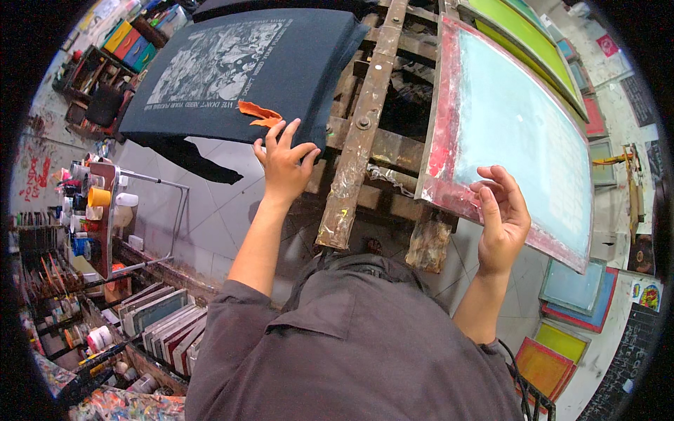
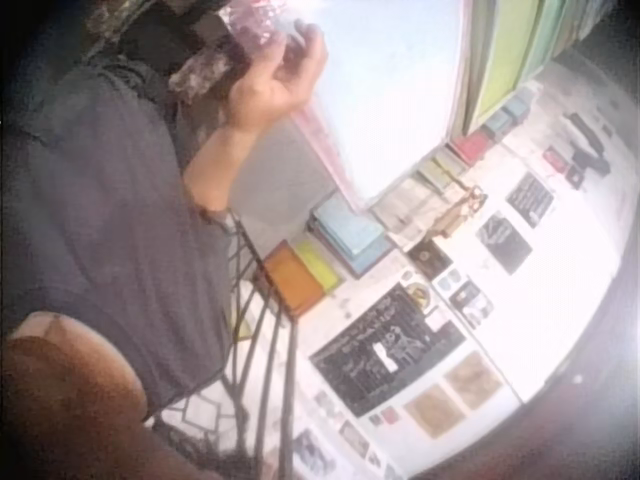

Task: The person uses a small stick to scrape dried ink from the edges of a screen printing frame, then places it aside and picks up another frame. They wipe their hands with an orange cloth and continue scraping the edges of the second frame.

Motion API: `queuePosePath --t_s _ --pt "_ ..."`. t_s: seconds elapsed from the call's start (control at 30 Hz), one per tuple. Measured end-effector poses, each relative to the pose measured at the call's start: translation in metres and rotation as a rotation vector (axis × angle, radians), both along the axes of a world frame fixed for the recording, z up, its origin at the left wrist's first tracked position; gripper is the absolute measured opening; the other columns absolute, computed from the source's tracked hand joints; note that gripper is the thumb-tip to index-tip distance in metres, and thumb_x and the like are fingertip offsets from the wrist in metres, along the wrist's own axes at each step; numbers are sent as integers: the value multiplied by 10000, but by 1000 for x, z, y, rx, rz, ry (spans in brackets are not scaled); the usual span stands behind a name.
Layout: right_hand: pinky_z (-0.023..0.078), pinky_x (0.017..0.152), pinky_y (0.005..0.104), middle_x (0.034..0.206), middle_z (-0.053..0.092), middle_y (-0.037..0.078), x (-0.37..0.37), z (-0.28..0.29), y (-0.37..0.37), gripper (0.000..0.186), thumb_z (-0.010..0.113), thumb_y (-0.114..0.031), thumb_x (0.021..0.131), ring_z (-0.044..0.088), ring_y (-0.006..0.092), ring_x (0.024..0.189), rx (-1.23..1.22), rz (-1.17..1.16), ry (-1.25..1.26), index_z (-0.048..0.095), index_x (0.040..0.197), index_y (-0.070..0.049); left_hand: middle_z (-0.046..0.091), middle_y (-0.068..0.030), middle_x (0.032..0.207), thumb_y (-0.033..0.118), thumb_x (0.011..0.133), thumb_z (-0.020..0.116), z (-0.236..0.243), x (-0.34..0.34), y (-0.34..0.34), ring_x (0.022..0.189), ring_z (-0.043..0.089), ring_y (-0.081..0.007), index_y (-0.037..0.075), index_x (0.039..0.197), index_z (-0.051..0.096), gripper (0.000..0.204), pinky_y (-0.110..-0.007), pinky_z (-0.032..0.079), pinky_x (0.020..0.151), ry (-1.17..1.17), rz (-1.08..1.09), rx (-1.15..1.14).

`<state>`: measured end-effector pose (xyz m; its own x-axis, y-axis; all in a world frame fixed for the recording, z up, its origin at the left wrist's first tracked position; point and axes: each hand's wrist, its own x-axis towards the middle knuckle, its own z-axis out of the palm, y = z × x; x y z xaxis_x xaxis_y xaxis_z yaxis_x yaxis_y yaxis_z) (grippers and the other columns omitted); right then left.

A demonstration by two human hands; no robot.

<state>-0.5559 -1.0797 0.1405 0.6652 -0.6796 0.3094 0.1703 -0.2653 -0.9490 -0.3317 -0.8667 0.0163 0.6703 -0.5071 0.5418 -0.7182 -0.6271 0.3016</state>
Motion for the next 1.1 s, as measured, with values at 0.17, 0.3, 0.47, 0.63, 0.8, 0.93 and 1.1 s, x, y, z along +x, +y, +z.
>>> queuePosePath --t_s 0.17,0.3,0.47,0.63,0.8,0.93,1.1 --pt "491 785 257 1087 598 130 -3 -4 1 308 594 23 850 584 152 908 10 17 -24 555 1154 48 665 -42 933 122 710 732 3 -15 6 872 596 -201 124 781 693 81 -385 399 781 147 -29 -311" --pt "501 788 263 1083 598 131 -7 -7 -2 305 596 26 849 584 157 922 17 -11 -24 555 1150 53 659 -50 703 63 707 728 4 -28 15 590 606 -203 72 815 688 116 -293 438 554 302 104 -463" --pt "507 784 267 1078 602 132 -5 -7 1 303 594 27 850 582 160 933 13 -6 -14 555 1150 55 615 -60 643 204 776 673 -5 -31 10 590 613 -234 141 930 697 168 -347 463 537 280 41 -122" --pt "508 785 270 1068 608 130 -8 -10 -1 297 592 25 853 584 158 926 5 -7 -54 557 1147 52 629 -64 680 145 757 687 1 -37 14 563 599 -201 106 940 674 187 -317 463 533 355 39 -143" --pt "497 749 246 1038 612 114 -17 -11 -5 277 600 19 855 579 132 899 32 -98 -59 568 1128 44 613 -70 683 114 772 690 -3 -36 22 555 587 -146 83 882 677 115 -296 428 511 378 74 -232" --pt "435 600 203 791 622 44 -28 -18 -17 120 632 -16 854 559 78 689 -22 -133 -87 634 965 30 645 -71 752 75 781 714 1 -37 14 540 550 -86 40 1008 658 236 -253 420 488 288 5 -515" --pt "419 567 186 760 624 53 -42 -20 -17 126 632 -1 849 548 67 648 73 -343 -81 634 967 41 632 -94 995 -35 801 648 -6 -35 34 584 574 -83 20 1210 541 426 -204 461 531 587 -76 -628"
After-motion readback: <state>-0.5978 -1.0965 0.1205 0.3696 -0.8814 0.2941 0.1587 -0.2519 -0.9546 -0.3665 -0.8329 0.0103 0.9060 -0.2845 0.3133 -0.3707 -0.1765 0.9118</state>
